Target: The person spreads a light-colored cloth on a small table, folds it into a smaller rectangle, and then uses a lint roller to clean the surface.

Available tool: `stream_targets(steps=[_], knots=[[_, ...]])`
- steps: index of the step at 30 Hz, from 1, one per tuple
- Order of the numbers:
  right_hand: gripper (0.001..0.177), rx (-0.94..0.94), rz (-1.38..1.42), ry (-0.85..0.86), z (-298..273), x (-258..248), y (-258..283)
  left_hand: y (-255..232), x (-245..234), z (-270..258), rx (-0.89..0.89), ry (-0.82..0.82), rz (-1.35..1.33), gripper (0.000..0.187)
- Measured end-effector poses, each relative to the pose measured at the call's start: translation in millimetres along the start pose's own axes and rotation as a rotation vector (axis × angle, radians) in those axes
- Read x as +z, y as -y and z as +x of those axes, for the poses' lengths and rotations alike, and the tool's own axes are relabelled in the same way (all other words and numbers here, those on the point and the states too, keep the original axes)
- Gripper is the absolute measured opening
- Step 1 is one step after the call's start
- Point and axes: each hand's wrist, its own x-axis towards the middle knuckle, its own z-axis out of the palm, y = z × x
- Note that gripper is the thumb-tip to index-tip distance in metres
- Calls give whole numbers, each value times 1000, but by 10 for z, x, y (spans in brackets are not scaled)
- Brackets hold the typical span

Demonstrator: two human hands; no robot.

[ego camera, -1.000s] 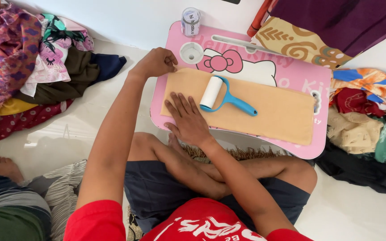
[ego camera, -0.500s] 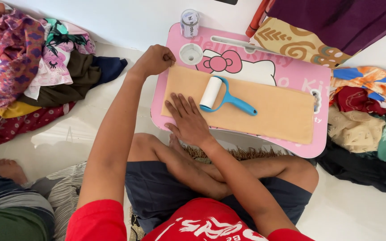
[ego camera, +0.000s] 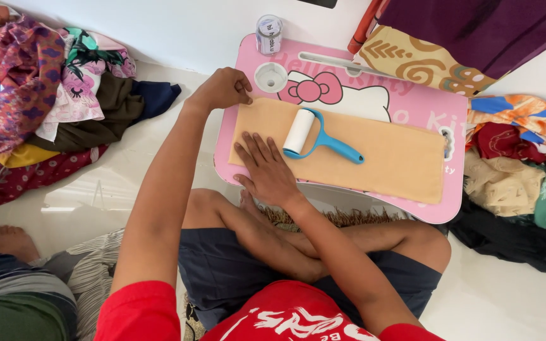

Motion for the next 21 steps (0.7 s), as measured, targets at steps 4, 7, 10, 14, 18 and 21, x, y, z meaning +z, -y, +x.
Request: stream_targets(steps=[4,7,10,14,18,21], knots=[[70,2,4,13,8,-18,3,146,96,120,41,-8,33,19],[71,9,-2,22,-1,-9,6,46,32,49,55,-39,35,17],[71,5,5,8,-8,5,0,14,14,11,45,-61,18,18],[71,5,13,-3,-8,2,5,82,41,39,35,-84,-46,16],[71,4,14,-13,-5,12,-3,106,31,55,23,-56,-128,23],[71,2,21,-16,-1,8,-4,89,4,8,32,-58,-151,26]])
